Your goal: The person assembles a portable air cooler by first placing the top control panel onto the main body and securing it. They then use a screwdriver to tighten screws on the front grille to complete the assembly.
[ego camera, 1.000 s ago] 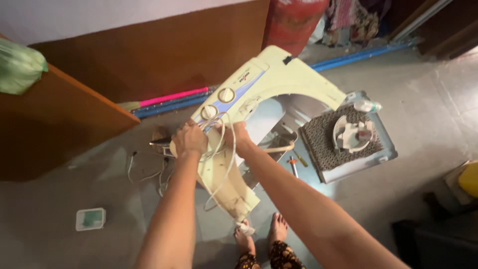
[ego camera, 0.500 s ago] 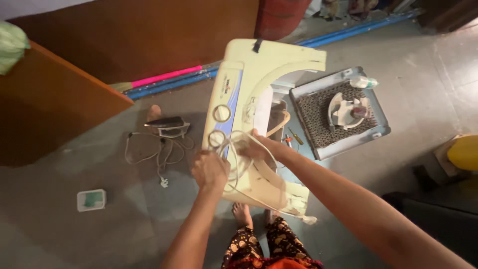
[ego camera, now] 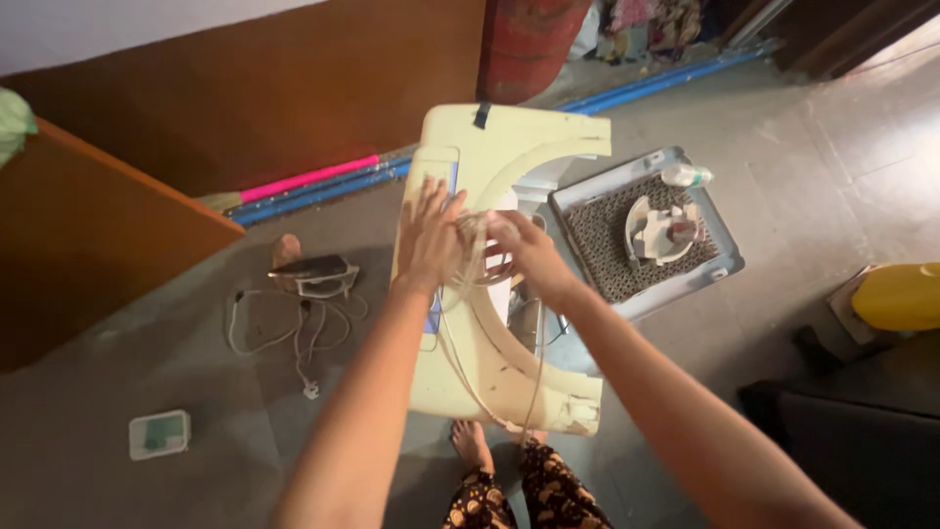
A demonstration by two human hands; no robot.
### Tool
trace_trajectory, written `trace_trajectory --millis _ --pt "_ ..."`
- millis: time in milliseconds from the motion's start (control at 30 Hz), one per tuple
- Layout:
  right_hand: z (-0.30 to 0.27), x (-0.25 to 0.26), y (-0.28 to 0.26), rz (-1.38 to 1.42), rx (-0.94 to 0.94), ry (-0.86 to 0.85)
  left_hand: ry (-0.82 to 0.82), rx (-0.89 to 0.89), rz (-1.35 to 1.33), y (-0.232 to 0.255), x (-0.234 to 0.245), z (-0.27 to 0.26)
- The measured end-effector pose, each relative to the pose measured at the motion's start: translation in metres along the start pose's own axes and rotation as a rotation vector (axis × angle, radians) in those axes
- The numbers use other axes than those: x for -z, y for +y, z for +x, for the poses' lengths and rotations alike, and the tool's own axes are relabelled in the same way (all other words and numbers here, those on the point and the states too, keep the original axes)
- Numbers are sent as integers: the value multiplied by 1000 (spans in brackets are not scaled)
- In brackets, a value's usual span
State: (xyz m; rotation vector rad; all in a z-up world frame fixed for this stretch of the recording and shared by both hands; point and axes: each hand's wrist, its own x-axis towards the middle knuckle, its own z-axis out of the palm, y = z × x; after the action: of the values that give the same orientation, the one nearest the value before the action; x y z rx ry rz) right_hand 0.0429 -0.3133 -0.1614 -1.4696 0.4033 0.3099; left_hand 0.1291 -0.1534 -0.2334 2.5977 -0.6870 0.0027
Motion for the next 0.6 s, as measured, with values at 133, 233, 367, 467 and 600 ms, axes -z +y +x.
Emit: trace_trajectory --millis 133,233,367,467,600 --pt "23 1 20 -224 72 125 -239 89 -155 -19 -23 10" --pt "41 13 44 -43 32 124 -409 266 -163 -25 -29 18" --pt "42 20 58 122 -70 111 -483 366 -152 -12 -16 23" --pt "31 19 44 122 -105 82 -462 401 -78 17 2 27" --pt "10 22 13 3 -56 -118 -321 250 151 42 -1 25"
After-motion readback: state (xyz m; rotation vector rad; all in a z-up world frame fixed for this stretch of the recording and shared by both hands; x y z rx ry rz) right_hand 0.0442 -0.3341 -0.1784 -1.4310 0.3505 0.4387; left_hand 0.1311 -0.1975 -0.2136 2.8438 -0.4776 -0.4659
